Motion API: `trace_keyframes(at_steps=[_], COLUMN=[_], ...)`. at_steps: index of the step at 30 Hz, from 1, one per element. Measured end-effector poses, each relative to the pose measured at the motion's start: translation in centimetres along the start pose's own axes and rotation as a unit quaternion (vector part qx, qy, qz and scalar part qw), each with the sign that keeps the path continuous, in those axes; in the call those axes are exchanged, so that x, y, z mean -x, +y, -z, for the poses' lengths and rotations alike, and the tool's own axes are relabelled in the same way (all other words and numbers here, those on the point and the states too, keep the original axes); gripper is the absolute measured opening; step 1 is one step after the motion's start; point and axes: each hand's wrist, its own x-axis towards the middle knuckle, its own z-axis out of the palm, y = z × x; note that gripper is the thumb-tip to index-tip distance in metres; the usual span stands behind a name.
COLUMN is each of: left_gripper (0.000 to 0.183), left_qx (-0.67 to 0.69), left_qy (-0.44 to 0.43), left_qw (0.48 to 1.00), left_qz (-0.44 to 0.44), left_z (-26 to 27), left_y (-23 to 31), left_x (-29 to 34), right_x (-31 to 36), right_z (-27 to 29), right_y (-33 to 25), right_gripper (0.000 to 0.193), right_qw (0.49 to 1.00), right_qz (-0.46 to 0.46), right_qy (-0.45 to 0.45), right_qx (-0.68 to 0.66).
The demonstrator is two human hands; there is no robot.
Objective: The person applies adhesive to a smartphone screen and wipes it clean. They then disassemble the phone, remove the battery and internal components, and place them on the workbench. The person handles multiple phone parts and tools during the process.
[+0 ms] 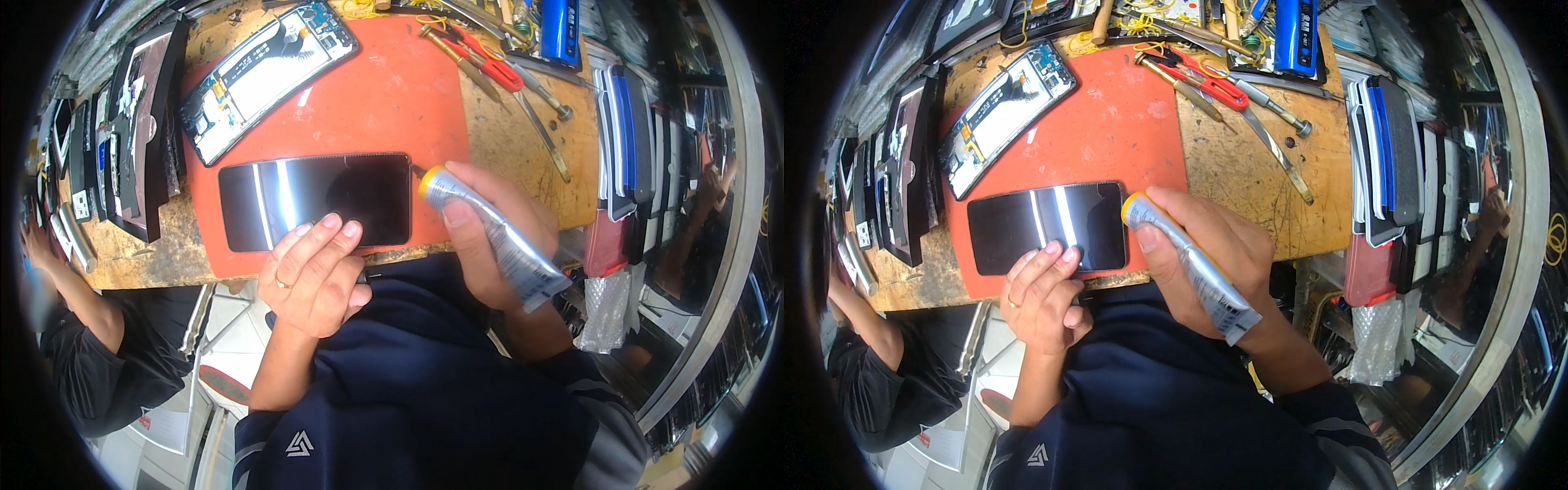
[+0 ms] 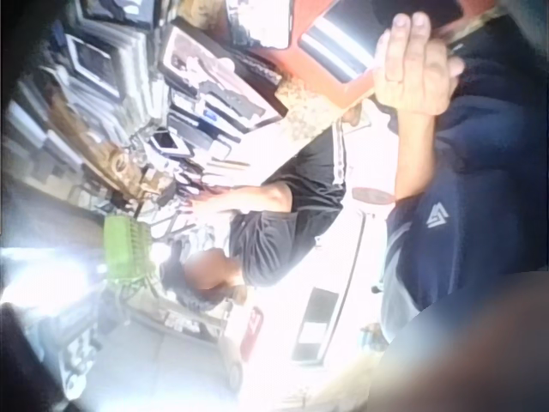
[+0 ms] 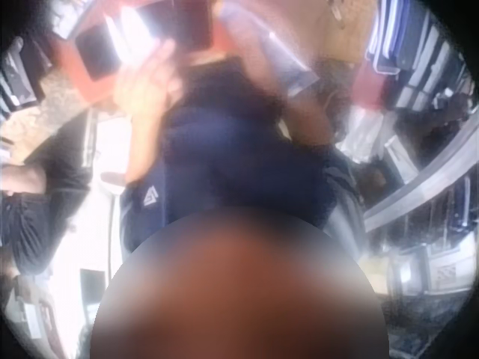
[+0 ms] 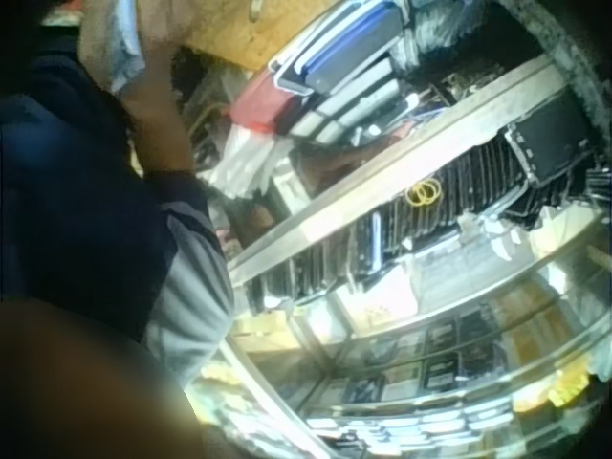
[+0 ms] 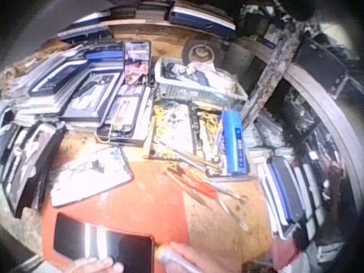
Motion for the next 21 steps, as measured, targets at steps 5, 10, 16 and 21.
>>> trace_keyframes(at_steps=[5, 10, 16, 21], left_gripper=[0.045, 0.043, 0.038, 0.037], left_qx=[0.000, 0.005, 0.010, 0.016], left_qy=[0.004, 0.005, 0.013, 0.021], left_qw=[1.000, 1.000, 1.000, 1.000], left_qz=[-0.004, -0.004, -0.008, -0.014], left_z=[0.0, -0.1, -0.1, -0.3], left_y=[-0.1, -0.2, -0.2, -0.3], left_x=[-0.1, -0.2, -0.2, -0.3], right_x=[0.6, 0.9, 1.6, 2.3], right_z=[-0.6, -1.0, -1.1, -1.1], right_y=[-0.7, -0.7, -0.8, -1.3], right_gripper=[0.025, 0.024, 0.024, 0.025], right_qw=[0.998, 0.993, 0.990, 0.989], right_qz=[0.025, 0.081, 0.108, 0.107], right_qy=[0.013, 0.026, 0.026, 0.023], right_qx=[0.050, 0.077, 0.091, 0.096])
